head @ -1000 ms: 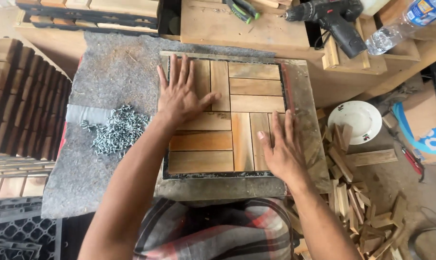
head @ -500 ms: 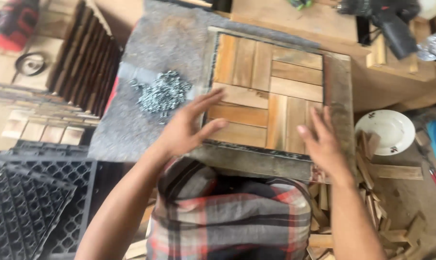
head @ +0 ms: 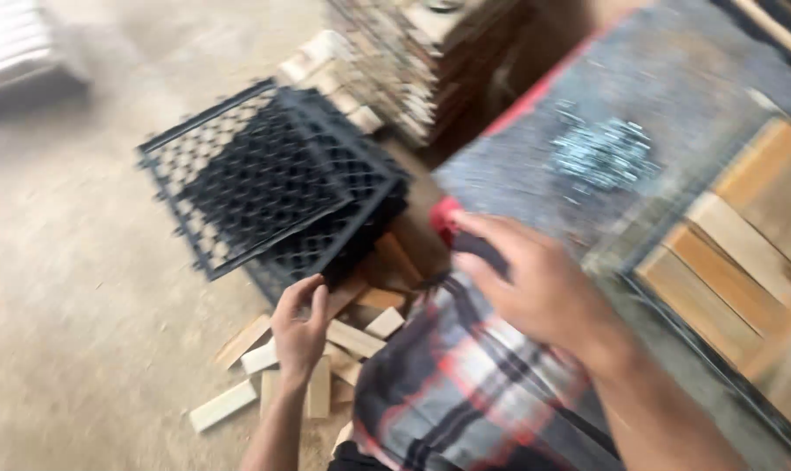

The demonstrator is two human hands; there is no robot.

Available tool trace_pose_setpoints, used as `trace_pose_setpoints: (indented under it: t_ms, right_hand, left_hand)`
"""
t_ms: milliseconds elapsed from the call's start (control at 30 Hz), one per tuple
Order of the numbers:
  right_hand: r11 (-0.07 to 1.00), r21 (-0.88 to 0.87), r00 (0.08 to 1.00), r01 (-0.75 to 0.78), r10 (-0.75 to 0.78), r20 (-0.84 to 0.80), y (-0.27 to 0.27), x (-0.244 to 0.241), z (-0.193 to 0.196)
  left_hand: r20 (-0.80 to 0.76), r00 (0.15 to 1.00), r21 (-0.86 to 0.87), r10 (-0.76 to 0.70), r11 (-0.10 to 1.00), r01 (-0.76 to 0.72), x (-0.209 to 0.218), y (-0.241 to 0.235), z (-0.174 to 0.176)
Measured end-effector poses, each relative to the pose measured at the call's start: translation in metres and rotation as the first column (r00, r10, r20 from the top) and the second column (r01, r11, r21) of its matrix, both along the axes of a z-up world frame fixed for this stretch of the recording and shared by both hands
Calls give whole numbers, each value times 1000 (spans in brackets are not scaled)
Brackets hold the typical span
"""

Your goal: Assembling wooden slats onto a plastic grid base and fastening them with screws using a power drill.

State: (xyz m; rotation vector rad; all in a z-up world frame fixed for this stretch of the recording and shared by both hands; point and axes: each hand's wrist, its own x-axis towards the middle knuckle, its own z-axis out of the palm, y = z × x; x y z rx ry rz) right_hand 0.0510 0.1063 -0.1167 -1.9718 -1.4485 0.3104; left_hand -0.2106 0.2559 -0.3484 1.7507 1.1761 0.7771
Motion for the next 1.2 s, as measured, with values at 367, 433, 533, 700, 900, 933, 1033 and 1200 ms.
trace_pose_setpoints:
  t_ms: [367,433,533,700,900,933,1033,1200]
  right_hand:
    - [809,-585,853,-60,-263,-451,140,-46,-264]
    - [815,-578,834,-46,-287,-471,136,-53,-262]
    - [862,-503,728,61,-383,-569,137,-50,-232]
    - [900,-431,275,67,-432,-859,143,-90,-225]
    - [918,-281,-48,278,-279,-959,140,-105,-215]
    - [936,-219,-58,277,-211,-976,139,-98,-210]
    - [971,-44,-21,236,-40,-999,128,-74,-175]
    - [979,195,78,67,190,-979,82,-24,-72]
  left_hand:
    - [173,660,-563,731,623,-543,-75,146,-126]
    - [168,652,-611,739,597,-519,-79,136,-110]
    - [254,651,-700,715,601,-386,-53,128,-106]
    - [405,515,-865,756,500,-54,-24,49,-78]
    - [515,565,-830,644,540,141,-2,10,-67]
    - [547,501,-833,670,497,244,-11,20,-62]
    - [705,425,-708,568,600,373,-45,61,-1]
    - [967,246,-32,-70,922,386,-71,101,108]
